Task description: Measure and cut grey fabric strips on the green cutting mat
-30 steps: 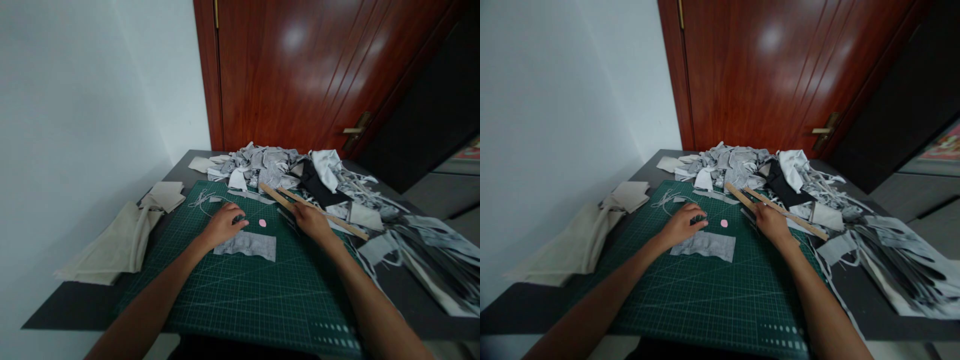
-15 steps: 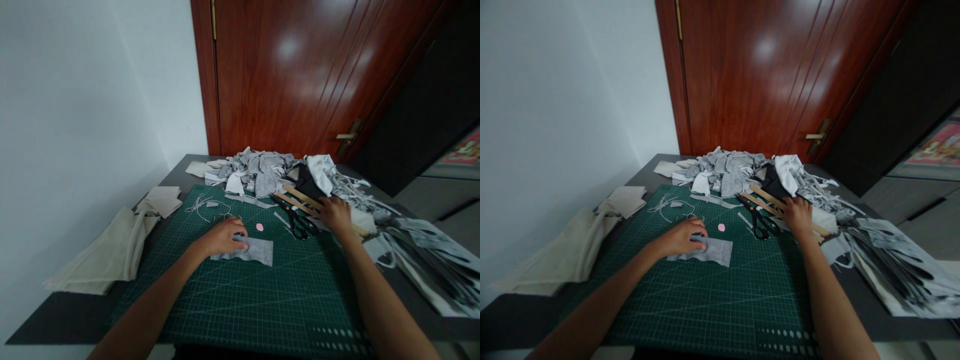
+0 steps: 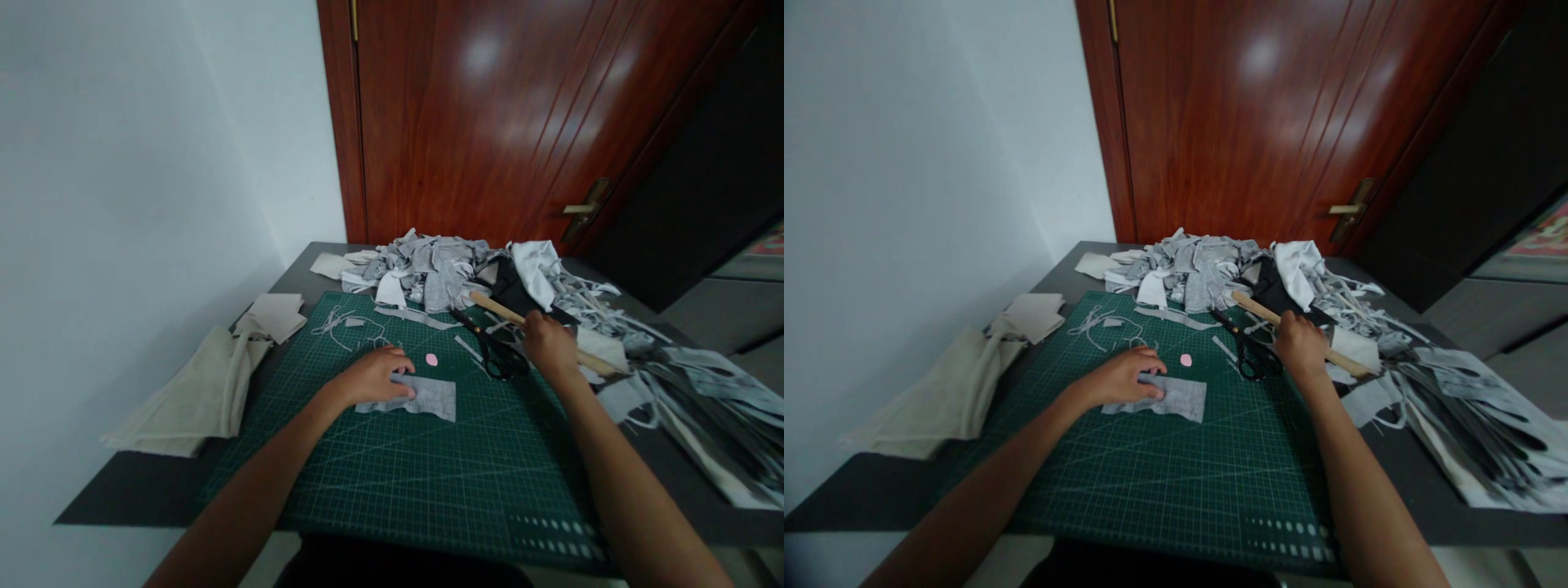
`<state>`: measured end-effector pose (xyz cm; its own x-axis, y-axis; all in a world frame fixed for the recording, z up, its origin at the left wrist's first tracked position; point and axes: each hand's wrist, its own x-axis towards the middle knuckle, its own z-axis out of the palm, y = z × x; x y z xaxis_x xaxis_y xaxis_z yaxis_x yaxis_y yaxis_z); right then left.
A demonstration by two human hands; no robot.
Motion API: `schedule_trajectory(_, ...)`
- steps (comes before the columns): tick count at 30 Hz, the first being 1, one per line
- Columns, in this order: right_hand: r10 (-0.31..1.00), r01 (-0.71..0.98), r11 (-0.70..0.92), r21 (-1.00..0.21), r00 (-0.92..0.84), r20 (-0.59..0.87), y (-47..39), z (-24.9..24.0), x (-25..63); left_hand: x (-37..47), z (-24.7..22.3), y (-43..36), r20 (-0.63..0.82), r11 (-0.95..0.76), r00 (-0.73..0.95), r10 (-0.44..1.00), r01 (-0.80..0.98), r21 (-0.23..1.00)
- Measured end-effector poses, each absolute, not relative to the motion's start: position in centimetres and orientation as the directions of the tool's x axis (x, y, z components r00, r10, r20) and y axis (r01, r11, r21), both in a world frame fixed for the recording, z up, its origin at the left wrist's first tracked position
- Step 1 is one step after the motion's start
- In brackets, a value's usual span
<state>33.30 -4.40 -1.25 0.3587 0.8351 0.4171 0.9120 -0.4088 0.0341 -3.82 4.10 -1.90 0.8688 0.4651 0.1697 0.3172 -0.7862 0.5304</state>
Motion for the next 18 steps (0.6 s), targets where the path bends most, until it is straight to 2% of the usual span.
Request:
schedule_trajectory(2,0.823,0.922,-0.388,0.0,0.346,0.45,-4.7,-0.4,32.1,-3.7,-2.0,4.4,0.228,-0.695,0.788,0.571,0.316,0.646)
schedule_trajectory(3,0.841,0.947,-0.317,-0.045,0.302,0.449,-4.9,0.0,31.3,-3.6,-1.9,4.6,0.269,-0.636,0.711,0.649,0.313,0.706)
schedule_trajectory(6,0.937,0.971,0.06,-0.23,0.024,0.347,-5.6,0.6,27.5,-3.9,-1.5,5.7,0.428,-0.522,0.326,0.843,0.303,0.798)
schedule_trajectory(8,0.959,0.925,0.234,-0.299,-0.169,0.227,-6.3,0.6,24.5,-4.6,-1.0,6.6,0.508,-0.497,0.055,0.86,0.318,0.807)
schedule_trajectory(10,0.948,0.873,0.317,-0.371,-0.301,0.102,-7.1,0.6,21.8,-5.3,-0.5,7.5,0.542,-0.503,-0.073,0.837,0.286,0.815)
schedule_trajectory(12,0.929,0.84,0.336,-0.425,-0.37,0.002,-7.8,0.6,19.8,-6.0,-0.4,8.1,0.52,-0.506,-0.018,0.854,0.207,0.837)
schedule_trajectory(14,0.915,0.838,0.335,-0.43,-0.398,-0.062,-8.3,0.7,18.8,-6.3,-0.4,8.2,0.445,-0.479,0.216,0.869,0.142,0.866)
schedule_trajectory(16,0.917,0.865,0.324,-0.384,-0.387,-0.098,-8.6,0.8,18.4,-6.3,-0.5,7.8,0.325,-0.439,0.488,0.81,0.137,0.888)
schedule_trajectory(18,0.928,0.901,0.32,-0.292,-0.361,-0.098,-8.6,1.0,18.2,-6.0,-0.6,7.1,0.211,-0.429,0.672,0.709,0.175,0.886)
